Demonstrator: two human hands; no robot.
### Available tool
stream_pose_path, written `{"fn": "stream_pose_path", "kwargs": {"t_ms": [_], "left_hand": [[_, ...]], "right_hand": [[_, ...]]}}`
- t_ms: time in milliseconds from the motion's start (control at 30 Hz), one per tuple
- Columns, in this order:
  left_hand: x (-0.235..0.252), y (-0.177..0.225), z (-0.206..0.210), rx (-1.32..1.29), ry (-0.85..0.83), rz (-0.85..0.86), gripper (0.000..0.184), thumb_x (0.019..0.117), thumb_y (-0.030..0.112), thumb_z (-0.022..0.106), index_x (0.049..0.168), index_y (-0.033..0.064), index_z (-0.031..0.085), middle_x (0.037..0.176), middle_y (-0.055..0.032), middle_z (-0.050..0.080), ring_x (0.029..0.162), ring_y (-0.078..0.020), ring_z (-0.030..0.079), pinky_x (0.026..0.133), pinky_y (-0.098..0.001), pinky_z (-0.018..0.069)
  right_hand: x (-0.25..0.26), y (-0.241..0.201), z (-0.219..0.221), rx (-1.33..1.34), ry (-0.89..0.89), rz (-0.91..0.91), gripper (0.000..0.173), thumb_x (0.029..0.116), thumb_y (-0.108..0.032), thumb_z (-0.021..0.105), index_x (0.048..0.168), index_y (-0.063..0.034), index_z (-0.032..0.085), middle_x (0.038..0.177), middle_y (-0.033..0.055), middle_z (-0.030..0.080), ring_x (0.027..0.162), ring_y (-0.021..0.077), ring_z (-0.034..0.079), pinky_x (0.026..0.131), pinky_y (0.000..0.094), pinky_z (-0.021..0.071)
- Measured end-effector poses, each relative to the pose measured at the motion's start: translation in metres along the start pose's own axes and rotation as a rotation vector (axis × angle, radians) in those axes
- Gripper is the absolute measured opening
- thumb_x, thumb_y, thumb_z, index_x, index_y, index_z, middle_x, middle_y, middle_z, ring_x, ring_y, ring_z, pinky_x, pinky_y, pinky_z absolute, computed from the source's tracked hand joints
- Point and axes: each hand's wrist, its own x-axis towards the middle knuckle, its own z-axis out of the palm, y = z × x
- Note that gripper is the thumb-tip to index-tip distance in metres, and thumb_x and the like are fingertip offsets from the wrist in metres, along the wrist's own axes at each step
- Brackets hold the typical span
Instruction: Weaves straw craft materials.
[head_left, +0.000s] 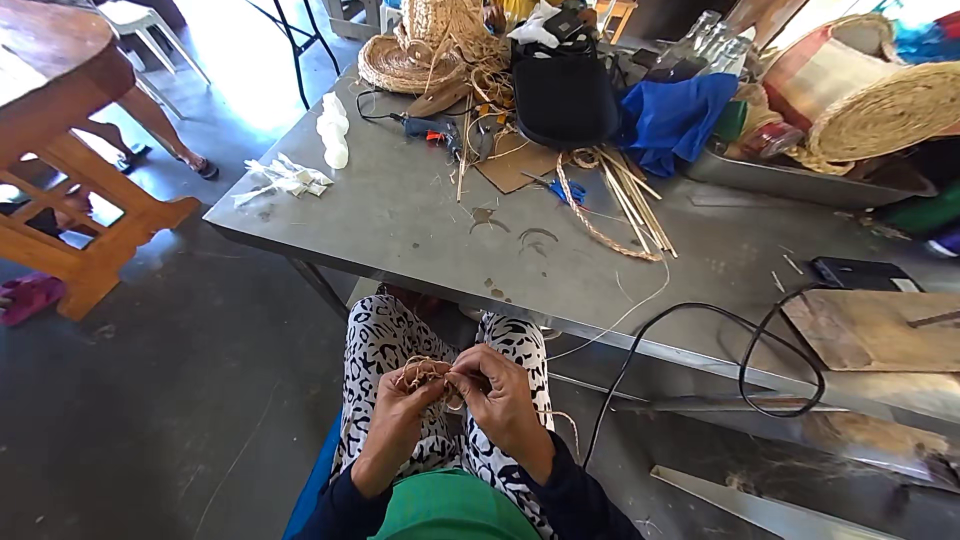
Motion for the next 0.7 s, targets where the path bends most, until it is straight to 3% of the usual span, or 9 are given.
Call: {"fn": "stream_pose_path", "kwargs": {"t_ms": [400,700], "left_hand": [[0.0015,0.0038,-0.0008,0.0,-0.02,0.022,0.021,0.0801,-0.003,0.069,0.092,0.0102,0.081,0.094,-0.0029,0.078,0.084,-0.0061,0.073,0.077,-0.0235,0.0608],[0.004,0.0023,0.0001,0.052,-0.042,0.06,0.019,0.0822,-0.003,0.071,0.093,0.0095,0.081,0.093,-0.0026,0.078,0.085,-0.0069,0.073,0.078,-0.0249,0.0613]], "right_hand": [[-0.0002,0.0011,0.007,-0.063,0.077,-0.048,0.006,0.0877,-0.004,0.067,0.088,0.0016,0.068,0.087,0.0097,0.07,0.08,0.0048,0.067,0.073,0.0126,0.0537],[-0.0008,0.0006,0.0052,-0.06,0.088,-0.051,0.006,0.0889,-0.004,0.067,0.089,0.0017,0.067,0.086,0.0093,0.069,0.078,0.0031,0.065,0.071,0.011,0.0524]]}}
